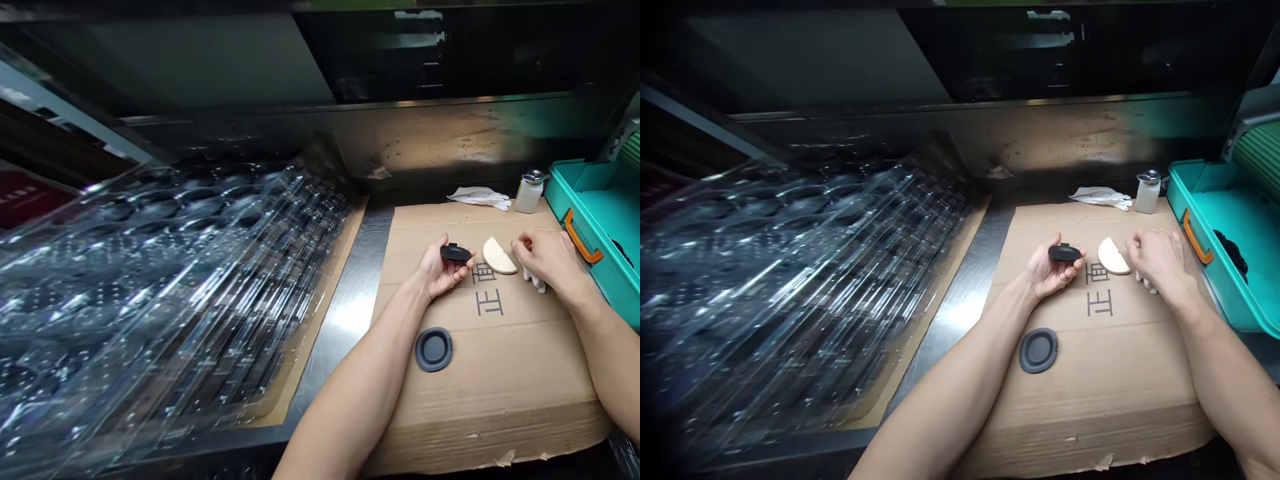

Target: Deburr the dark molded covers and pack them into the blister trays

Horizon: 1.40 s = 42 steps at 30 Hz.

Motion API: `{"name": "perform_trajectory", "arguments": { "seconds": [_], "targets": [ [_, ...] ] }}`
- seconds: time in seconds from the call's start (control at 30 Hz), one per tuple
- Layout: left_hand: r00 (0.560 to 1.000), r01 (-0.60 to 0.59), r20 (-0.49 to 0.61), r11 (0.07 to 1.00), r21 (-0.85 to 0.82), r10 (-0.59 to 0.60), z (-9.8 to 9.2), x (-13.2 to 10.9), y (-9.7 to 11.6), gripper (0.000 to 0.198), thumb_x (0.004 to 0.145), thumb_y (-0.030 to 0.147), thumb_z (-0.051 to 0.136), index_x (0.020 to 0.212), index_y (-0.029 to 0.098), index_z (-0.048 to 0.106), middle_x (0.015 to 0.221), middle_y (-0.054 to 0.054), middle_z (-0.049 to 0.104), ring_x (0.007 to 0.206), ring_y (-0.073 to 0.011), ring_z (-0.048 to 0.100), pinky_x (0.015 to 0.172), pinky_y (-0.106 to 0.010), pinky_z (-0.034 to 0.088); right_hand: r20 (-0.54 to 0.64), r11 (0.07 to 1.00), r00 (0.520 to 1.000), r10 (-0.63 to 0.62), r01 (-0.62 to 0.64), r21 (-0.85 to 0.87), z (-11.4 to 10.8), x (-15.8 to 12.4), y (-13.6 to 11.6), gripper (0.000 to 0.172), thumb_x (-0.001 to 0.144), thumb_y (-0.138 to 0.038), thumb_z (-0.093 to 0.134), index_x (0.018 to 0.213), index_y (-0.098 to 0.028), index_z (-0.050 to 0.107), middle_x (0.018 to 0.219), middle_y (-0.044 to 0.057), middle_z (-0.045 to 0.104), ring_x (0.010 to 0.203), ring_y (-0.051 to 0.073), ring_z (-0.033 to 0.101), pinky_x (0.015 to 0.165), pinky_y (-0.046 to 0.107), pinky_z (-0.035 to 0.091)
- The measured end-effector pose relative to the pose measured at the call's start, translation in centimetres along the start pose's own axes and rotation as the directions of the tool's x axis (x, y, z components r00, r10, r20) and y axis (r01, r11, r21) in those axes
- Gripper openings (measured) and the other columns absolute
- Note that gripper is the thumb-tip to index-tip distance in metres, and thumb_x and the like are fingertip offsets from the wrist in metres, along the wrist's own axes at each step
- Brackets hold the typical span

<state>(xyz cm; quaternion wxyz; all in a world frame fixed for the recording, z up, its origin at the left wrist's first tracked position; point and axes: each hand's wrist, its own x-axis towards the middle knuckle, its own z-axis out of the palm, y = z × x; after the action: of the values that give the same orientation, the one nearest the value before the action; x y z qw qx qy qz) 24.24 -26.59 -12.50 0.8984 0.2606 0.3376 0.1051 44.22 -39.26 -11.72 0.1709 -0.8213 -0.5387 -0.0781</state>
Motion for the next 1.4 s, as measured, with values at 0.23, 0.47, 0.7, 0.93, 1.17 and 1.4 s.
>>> {"name": "perform_trajectory", "arguments": {
  "seconds": [0.23,0.47,0.7,0.93,1.17,1.4],
  "targets": [
    [1.0,0.001,0.022,0.997,-0.078,0.001,-0.3,0.0,0.2,0.073,0.107,0.051,0.015,0.086,0.004,0.067,0.059,-0.013,0.061,0.04,-0.012,0.053,0.035,-0.018,0.04,0.055,0.97,0.969,-0.241,0.242,-0.014,1.8,-1.7,-2.6,0.042,0.093,-0.055,0.065,0.119,-0.023,0.071,0.107,0.014,0.072,0.102,0.034,0.062,0.085,0.044,0.042],
    [0.953,-0.292,0.072,0.956,-0.022,0.293,-0.3,1.4,-1.4,0.051,0.108,0.047,0.029,0.109,0.01,0.066,0.088,-0.016,0.074,0.072,-0.0206,0.072,0.067,-0.031,0.06,-0.151,0.941,0.984,-0.099,0.142,0.307,3.6,-1.0,-3.1,0.037,0.095,-0.036,0.062,0.127,-0.018,0.068,0.113,0.015,0.071,0.104,0.03,0.063,0.092,0.043,0.048],
    [0.946,-0.308,0.062,0.942,-0.136,0.318,-0.2,1.9,-2.2,0.041,0.108,0.039,0.035,0.115,0.013,0.066,0.109,-0.015,0.075,0.099,-0.0224,0.073,0.097,-0.039,0.057,-0.108,0.902,0.94,-0.324,0.342,0.265,4.1,-3.2,-8.5,0.034,0.103,-0.033,0.051,0.128,-0.021,0.07,0.133,0.015,0.063,0.112,0.031,0.053,0.096,0.043,0.046],
    [0.948,-0.313,0.017,0.942,-0.118,0.317,-0.5,1.9,-1.7,0.041,0.109,0.032,0.034,0.102,0.011,0.068,0.101,-0.014,0.076,0.094,-0.0213,0.074,0.095,-0.038,0.059,-0.017,0.919,0.934,-0.357,0.354,0.173,4.0,-2.5,-8.3,0.036,0.105,-0.033,0.047,0.131,-0.02,0.068,0.127,0.016,0.064,0.106,0.03,0.051,0.091,0.042,0.045],
    [0.929,-0.369,-0.007,0.924,-0.101,0.371,-1.0,2.0,-1.7,0.039,0.109,0.029,0.035,0.104,0.008,0.068,0.099,-0.013,0.075,0.087,-0.0207,0.073,0.088,-0.039,0.06,-0.132,0.951,0.949,-0.287,0.299,0.078,3.3,-1.5,-5.6,0.03,0.102,-0.03,0.05,0.123,-0.021,0.07,0.13,0.016,0.064,0.106,0.032,0.048,0.09,0.048,0.044],
    [0.925,-0.379,0.006,0.924,-0.053,0.379,-1.2,2.2,-1.8,0.039,0.108,0.03,0.039,0.104,0.009,0.071,0.096,-0.013,0.075,0.084,-0.0193,0.071,0.081,-0.033,0.059,0.08,0.807,0.827,-0.556,0.514,0.291,2.1,-2.1,-5.2,0.03,0.104,-0.025,0.046,0.127,-0.023,0.065,0.136,0.009,0.062,0.11,0.027,0.049,0.099,0.044,0.047]
  ]
}}
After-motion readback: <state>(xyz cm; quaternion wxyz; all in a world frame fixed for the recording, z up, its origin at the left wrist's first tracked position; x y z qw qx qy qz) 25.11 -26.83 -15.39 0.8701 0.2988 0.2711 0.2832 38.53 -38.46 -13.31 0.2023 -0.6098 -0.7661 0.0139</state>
